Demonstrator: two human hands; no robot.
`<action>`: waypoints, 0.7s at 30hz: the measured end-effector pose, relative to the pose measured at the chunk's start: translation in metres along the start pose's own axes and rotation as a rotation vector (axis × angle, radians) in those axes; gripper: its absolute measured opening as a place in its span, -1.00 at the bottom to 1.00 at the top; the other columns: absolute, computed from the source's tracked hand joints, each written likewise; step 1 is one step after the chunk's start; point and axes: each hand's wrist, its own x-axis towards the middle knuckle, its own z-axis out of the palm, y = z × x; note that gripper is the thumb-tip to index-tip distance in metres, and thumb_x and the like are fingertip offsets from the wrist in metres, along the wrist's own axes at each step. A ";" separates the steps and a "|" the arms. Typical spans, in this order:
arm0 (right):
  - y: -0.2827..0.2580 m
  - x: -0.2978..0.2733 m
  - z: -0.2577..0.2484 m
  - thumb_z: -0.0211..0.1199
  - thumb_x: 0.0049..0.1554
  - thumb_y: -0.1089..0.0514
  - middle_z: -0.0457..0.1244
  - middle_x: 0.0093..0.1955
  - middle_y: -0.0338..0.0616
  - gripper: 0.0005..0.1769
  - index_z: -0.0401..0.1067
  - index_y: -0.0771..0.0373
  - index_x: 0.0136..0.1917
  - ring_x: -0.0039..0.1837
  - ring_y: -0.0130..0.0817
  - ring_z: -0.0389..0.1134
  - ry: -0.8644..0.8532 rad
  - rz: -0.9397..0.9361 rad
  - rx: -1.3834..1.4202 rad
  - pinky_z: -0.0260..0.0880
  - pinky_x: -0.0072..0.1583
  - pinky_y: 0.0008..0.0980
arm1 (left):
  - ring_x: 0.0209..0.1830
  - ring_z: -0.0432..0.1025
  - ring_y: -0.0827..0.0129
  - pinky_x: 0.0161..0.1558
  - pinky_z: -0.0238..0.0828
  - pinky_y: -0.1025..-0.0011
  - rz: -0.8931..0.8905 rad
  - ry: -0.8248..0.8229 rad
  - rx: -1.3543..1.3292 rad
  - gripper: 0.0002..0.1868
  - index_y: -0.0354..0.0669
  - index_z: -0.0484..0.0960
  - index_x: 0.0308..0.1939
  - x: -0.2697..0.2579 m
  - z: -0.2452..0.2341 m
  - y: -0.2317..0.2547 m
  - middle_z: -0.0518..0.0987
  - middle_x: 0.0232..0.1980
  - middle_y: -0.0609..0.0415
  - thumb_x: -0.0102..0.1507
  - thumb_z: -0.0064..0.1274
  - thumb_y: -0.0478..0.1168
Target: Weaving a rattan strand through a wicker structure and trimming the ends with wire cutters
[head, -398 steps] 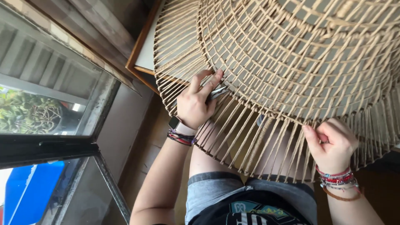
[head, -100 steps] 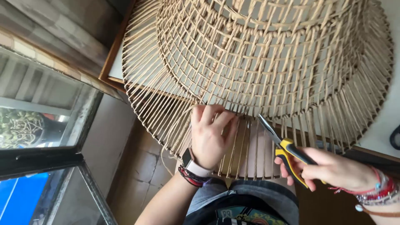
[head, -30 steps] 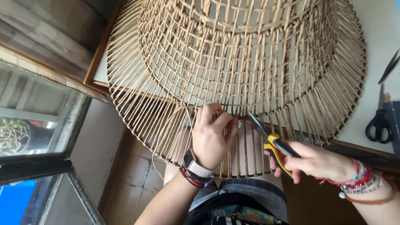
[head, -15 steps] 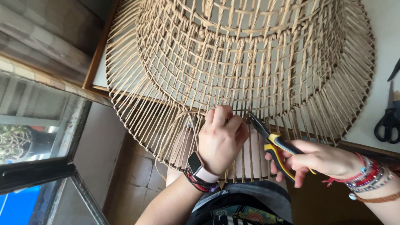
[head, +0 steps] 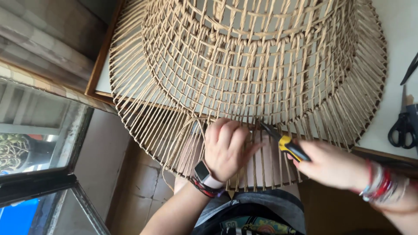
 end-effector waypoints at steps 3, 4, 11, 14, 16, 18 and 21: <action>-0.018 -0.009 0.031 0.18 0.14 0.03 0.38 -0.11 0.04 -0.42 0.20 0.38 0.33 -0.25 -0.21 0.56 0.554 -0.113 -0.606 0.71 -0.22 -0.33 | 0.60 0.07 -0.32 0.50 0.12 -0.33 -0.181 -0.072 0.113 -0.33 0.10 0.42 0.43 -0.057 0.040 0.006 0.19 0.57 -0.12 0.28 0.18 0.15; -0.012 -0.010 0.035 0.18 0.14 0.03 0.38 -0.11 0.04 -0.42 0.20 0.38 0.33 -0.25 -0.21 0.56 0.560 -0.112 -0.604 0.71 -0.22 -0.33 | 0.60 0.07 -0.32 0.50 0.12 -0.33 -0.175 -0.070 0.114 -0.33 0.10 0.42 0.43 -0.059 0.043 0.002 0.19 0.57 -0.12 0.28 0.18 0.15; 0.134 -0.028 0.052 0.11 0.08 0.00 0.35 -0.29 -0.23 -0.70 0.25 0.03 0.09 -0.33 -0.20 0.46 0.804 0.340 -0.713 0.43 -0.29 -0.21 | 0.73 -0.28 -0.25 0.57 -0.33 -0.52 -0.205 -0.192 0.199 0.39 0.06 -0.13 0.66 -0.065 0.052 -0.010 -0.17 0.71 -0.18 -0.05 0.47 0.18; 0.208 -0.028 0.075 0.16 0.11 -0.03 0.40 -0.20 -0.15 -0.68 0.34 0.01 0.14 -0.17 0.00 0.51 0.955 0.420 -0.641 0.49 -0.13 -0.11 | 0.71 -0.17 -0.25 0.58 -0.24 -0.42 -0.201 -0.168 0.162 0.21 -0.10 -0.06 0.63 -0.057 0.038 -0.006 -0.06 0.69 -0.20 0.08 0.31 0.16; 0.223 -0.031 0.080 0.22 0.17 0.00 0.41 -0.12 -0.20 -0.72 0.43 0.01 0.16 -0.15 -0.06 0.50 1.044 0.331 -0.564 0.52 -0.09 -0.15 | 0.71 -0.13 -0.24 0.59 -0.18 -0.33 -0.193 -0.167 0.118 0.06 -0.13 0.01 0.62 -0.055 0.031 -0.006 -0.01 0.68 -0.22 0.20 0.18 0.19; 0.214 -0.037 0.079 0.31 -0.02 0.13 0.37 0.31 0.01 -0.16 0.35 0.18 0.55 0.27 0.06 0.45 1.043 0.131 -0.309 0.48 0.23 -0.08 | 0.73 -0.13 -0.18 0.55 -0.06 -0.49 -0.169 -0.128 0.001 0.10 0.04 -0.06 0.64 -0.054 0.032 -0.007 -0.08 0.71 -0.12 0.19 0.30 0.09; 0.157 -0.061 0.083 0.23 0.07 0.30 0.32 0.27 0.13 -0.38 0.29 0.42 0.41 0.07 -0.15 0.51 0.960 -0.019 0.089 0.43 0.21 -0.08 | 0.61 0.11 -0.16 0.49 0.06 -0.39 -0.142 -0.186 -0.305 -0.28 -0.16 0.32 0.45 -0.037 -0.003 0.036 0.21 0.56 -0.21 0.23 0.18 -0.15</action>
